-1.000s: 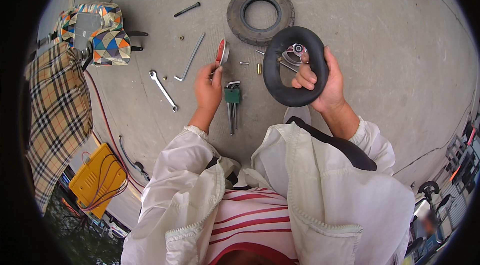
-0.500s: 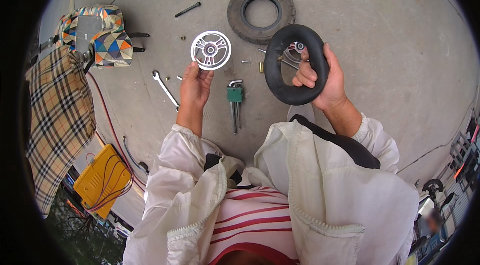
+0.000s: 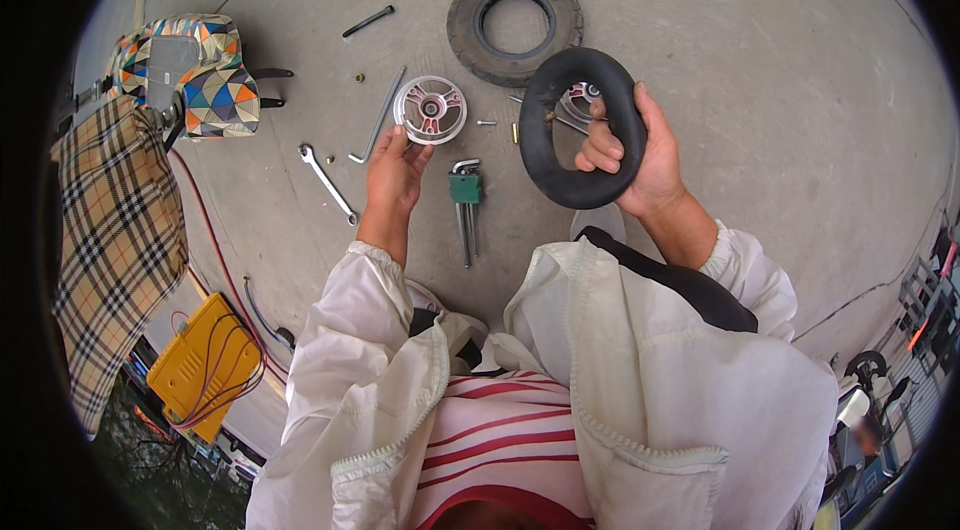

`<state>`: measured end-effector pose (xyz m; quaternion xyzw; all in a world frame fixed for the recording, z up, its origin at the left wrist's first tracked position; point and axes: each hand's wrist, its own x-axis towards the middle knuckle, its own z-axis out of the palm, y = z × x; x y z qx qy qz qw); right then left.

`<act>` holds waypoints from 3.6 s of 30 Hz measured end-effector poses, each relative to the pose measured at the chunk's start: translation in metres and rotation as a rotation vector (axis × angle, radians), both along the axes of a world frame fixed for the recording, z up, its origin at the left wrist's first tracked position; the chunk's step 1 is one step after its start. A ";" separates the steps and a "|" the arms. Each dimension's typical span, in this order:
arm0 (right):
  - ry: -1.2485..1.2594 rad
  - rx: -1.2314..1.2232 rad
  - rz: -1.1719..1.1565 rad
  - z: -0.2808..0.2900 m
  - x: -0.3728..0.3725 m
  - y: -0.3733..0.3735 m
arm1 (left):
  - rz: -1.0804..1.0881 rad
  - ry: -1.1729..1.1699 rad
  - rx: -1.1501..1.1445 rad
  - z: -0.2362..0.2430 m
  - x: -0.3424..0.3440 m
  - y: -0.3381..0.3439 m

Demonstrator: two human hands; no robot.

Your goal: The person removes a wheel from a scooter, separates the tire from the rim, and removes the inner tube. They then insert a new inner tube into the tire and inflate it using a hose connected to an air compressor.

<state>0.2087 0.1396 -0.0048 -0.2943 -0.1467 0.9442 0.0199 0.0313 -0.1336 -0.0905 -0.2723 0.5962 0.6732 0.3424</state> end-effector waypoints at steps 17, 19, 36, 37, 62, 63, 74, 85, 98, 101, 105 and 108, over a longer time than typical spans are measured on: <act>0.040 0.080 -0.110 -0.001 0.003 0.023 | -0.110 0.022 -0.270 -0.048 -0.013 -0.037; 0.024 0.234 -0.186 0.003 0.006 0.045 | -0.120 0.041 -0.311 -0.045 -0.017 -0.033; -0.145 0.415 -0.322 0.004 0.014 0.070 | -0.030 0.073 -0.491 -0.060 -0.027 -0.039; -0.143 0.420 -0.327 0.004 0.014 0.071 | -0.034 0.074 -0.494 -0.060 -0.027 -0.038; 0.090 -0.077 0.095 -0.007 -0.002 -0.005 | -0.720 0.513 0.002 0.060 0.044 0.052; 0.144 -0.160 0.094 -0.014 0.000 -0.011 | -0.882 0.555 0.076 0.070 0.052 0.058; -0.059 0.178 0.326 -0.010 -0.006 -0.016 | -0.757 0.274 0.204 0.103 0.088 0.061; -0.513 1.442 0.270 -0.074 -0.039 0.027 | -0.110 0.087 0.535 0.124 0.037 0.031; -0.173 2.139 0.572 -0.073 -0.088 0.031 | -0.117 0.140 0.543 0.152 0.034 0.032; -0.134 2.224 0.437 -0.055 -0.084 0.026 | -0.120 0.142 0.499 0.151 0.033 0.035; -0.033 2.181 0.731 -0.082 -0.066 0.026 | -0.102 0.099 0.538 0.149 0.030 0.042; -0.060 2.030 0.421 -0.072 -0.068 0.026 | -0.062 0.044 0.583 0.150 0.029 0.044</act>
